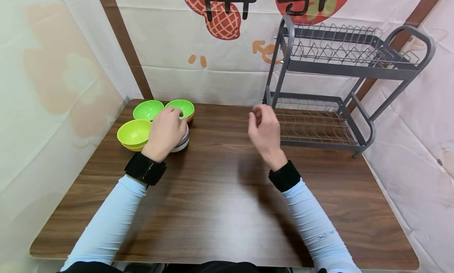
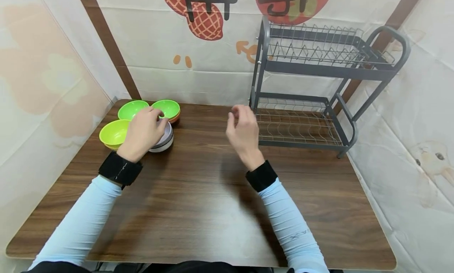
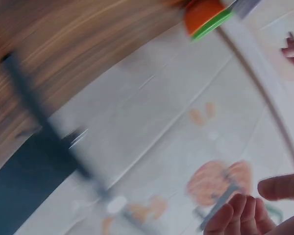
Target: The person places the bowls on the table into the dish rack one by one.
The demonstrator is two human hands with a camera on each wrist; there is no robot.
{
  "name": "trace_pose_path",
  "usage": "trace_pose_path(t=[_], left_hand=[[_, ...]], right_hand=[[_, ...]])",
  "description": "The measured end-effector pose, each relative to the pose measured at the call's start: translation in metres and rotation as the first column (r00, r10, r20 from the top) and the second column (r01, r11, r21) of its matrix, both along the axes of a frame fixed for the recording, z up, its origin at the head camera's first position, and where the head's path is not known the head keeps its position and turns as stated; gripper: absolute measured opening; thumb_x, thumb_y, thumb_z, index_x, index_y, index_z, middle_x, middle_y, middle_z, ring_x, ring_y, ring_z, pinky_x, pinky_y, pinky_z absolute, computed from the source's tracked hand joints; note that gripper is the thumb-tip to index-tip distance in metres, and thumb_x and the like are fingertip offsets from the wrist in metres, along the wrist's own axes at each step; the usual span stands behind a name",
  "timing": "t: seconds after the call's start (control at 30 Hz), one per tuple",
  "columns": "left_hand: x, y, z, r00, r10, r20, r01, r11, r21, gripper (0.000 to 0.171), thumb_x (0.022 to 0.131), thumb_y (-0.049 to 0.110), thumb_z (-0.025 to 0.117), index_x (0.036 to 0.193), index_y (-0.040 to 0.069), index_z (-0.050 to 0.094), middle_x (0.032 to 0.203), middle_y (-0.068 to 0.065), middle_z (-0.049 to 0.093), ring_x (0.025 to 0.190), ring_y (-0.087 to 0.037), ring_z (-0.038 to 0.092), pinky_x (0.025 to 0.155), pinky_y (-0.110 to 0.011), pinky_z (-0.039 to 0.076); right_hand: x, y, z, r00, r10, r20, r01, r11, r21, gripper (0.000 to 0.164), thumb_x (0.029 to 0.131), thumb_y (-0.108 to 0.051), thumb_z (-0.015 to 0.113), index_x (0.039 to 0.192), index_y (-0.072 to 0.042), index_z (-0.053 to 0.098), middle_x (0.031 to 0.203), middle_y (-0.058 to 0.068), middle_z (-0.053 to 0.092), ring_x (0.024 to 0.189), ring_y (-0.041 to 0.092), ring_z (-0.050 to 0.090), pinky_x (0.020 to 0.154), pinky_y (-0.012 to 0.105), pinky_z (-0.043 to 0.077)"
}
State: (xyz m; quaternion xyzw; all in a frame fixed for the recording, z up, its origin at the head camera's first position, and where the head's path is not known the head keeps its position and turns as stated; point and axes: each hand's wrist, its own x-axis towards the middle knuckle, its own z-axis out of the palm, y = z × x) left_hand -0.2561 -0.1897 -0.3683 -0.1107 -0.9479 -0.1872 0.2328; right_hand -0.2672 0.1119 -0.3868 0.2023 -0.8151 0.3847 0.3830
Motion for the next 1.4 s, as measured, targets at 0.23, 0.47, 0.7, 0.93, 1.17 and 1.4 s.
trace_pose_path(t=[0.23, 0.47, 0.7, 0.93, 1.17, 1.4], left_hand=[[0.013, -0.009, -0.020, 1.000, -0.017, 0.001, 0.018, 0.997, -0.069, 0.022, 0.095, 0.013, 0.074, 0.099, -0.008, 0.075, 0.097, -0.024, 0.069, 0.089, -0.044, 0.068, 0.075, -0.058, 0.053], [0.024, -0.009, -0.038, 0.999, 0.028, 0.031, -0.024, 0.991, -0.133, 0.023, 0.093, 0.020, 0.079, 0.096, -0.003, 0.077, 0.096, -0.021, 0.070, 0.096, -0.043, 0.066, 0.077, -0.059, 0.043], [0.029, -0.015, -0.052, 0.998, 0.017, 0.061, -0.009, 0.992, -0.127, 0.018, 0.092, 0.014, 0.080, 0.099, -0.003, 0.077, 0.097, -0.019, 0.072, 0.092, -0.042, 0.067, 0.078, -0.060, 0.045], [0.029, -0.026, -0.062, 0.999, -0.016, 0.036, 0.021, 0.991, -0.135, 0.013, 0.088, 0.003, 0.080, 0.101, -0.002, 0.078, 0.097, -0.017, 0.073, 0.092, -0.040, 0.068, 0.078, -0.059, 0.045], [0.030, -0.033, -0.069, 0.999, -0.030, 0.026, 0.033, 0.992, -0.124, 0.010, 0.087, -0.002, 0.079, 0.097, 0.000, 0.078, 0.091, -0.014, 0.071, 0.090, -0.038, 0.067, 0.075, -0.058, 0.046], [0.027, -0.034, -0.069, 0.996, -0.043, -0.081, 0.034, 0.994, -0.108, 0.007, 0.088, 0.000, 0.077, 0.095, 0.001, 0.077, 0.090, -0.015, 0.071, 0.086, -0.041, 0.067, 0.069, -0.056, 0.047]], right_hand=[[0.012, -0.045, -0.008, 0.991, 0.121, 0.054, -0.127, 0.981, 0.143, 0.013, 0.105, -0.008, 0.062, 0.116, -0.001, 0.064, 0.107, 0.012, 0.063, 0.095, 0.021, 0.062, 0.083, 0.029, 0.050], [0.017, -0.082, -0.028, 0.978, 0.179, 0.104, -0.203, 0.932, 0.301, 0.012, 0.101, -0.006, 0.068, 0.113, -0.003, 0.066, 0.104, 0.010, 0.064, 0.093, 0.022, 0.063, 0.081, 0.033, 0.051], [0.025, -0.101, -0.044, 0.973, 0.195, 0.125, -0.228, 0.896, 0.381, 0.011, 0.096, -0.006, 0.072, 0.107, -0.004, 0.070, 0.100, 0.008, 0.065, 0.089, 0.024, 0.064, 0.078, 0.040, 0.053], [0.028, -0.109, -0.049, 0.963, 0.200, 0.180, -0.257, 0.878, 0.404, 0.012, 0.098, -0.008, 0.072, 0.110, -0.005, 0.072, 0.101, 0.006, 0.066, 0.091, 0.024, 0.064, 0.078, 0.039, 0.052], [0.028, -0.110, -0.053, 0.959, 0.203, 0.199, -0.270, 0.870, 0.413, 0.008, 0.098, -0.010, 0.072, 0.106, -0.008, 0.072, 0.099, 0.005, 0.065, 0.089, 0.023, 0.063, 0.077, 0.038, 0.051], [0.027, -0.106, -0.055, 0.955, 0.199, 0.219, -0.275, 0.868, 0.413, 0.009, 0.100, -0.011, 0.071, 0.108, -0.008, 0.072, 0.101, 0.005, 0.065, 0.090, 0.023, 0.062, 0.080, 0.038, 0.051]])
